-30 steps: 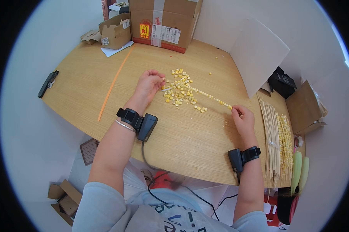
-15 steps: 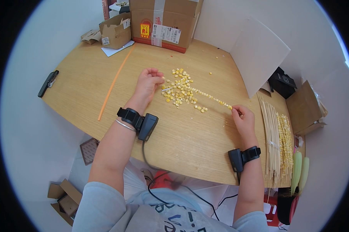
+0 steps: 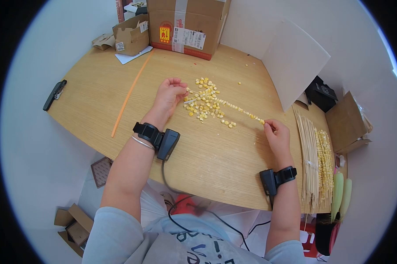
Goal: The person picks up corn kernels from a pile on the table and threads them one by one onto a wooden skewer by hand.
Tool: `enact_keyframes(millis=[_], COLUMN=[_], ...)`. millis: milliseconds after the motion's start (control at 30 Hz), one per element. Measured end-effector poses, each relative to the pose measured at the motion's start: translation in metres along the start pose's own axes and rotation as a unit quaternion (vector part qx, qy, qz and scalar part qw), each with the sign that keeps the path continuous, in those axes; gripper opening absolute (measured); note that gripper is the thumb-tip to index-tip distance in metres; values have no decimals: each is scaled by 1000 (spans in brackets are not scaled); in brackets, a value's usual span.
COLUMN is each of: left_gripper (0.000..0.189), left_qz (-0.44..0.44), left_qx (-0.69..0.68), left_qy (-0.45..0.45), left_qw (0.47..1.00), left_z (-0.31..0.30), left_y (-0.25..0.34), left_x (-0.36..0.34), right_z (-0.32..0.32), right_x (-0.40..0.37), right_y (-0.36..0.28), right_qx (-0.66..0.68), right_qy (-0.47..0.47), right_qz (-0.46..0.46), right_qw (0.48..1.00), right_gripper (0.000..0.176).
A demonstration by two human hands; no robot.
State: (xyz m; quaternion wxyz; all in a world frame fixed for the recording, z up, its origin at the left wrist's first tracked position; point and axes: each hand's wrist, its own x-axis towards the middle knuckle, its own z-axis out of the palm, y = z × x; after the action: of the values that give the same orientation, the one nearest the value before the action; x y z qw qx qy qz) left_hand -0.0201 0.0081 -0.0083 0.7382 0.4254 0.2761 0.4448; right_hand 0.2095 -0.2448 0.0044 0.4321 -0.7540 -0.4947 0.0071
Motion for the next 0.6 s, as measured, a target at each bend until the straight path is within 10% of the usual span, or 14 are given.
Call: enact_keyframes(millis=[600], left_gripper=[33], left_qz=[-8], left_qx=[-35], left_qy=[19], left_qw=[999], left_z=[-4], left_y=[1], left_x=[0], right_z=[0], right_x=[0], right_y=[-1], right_qx=[-7], right_qy=[0], right_qz=[-10], right_qw=[1000], right_gripper=[15])
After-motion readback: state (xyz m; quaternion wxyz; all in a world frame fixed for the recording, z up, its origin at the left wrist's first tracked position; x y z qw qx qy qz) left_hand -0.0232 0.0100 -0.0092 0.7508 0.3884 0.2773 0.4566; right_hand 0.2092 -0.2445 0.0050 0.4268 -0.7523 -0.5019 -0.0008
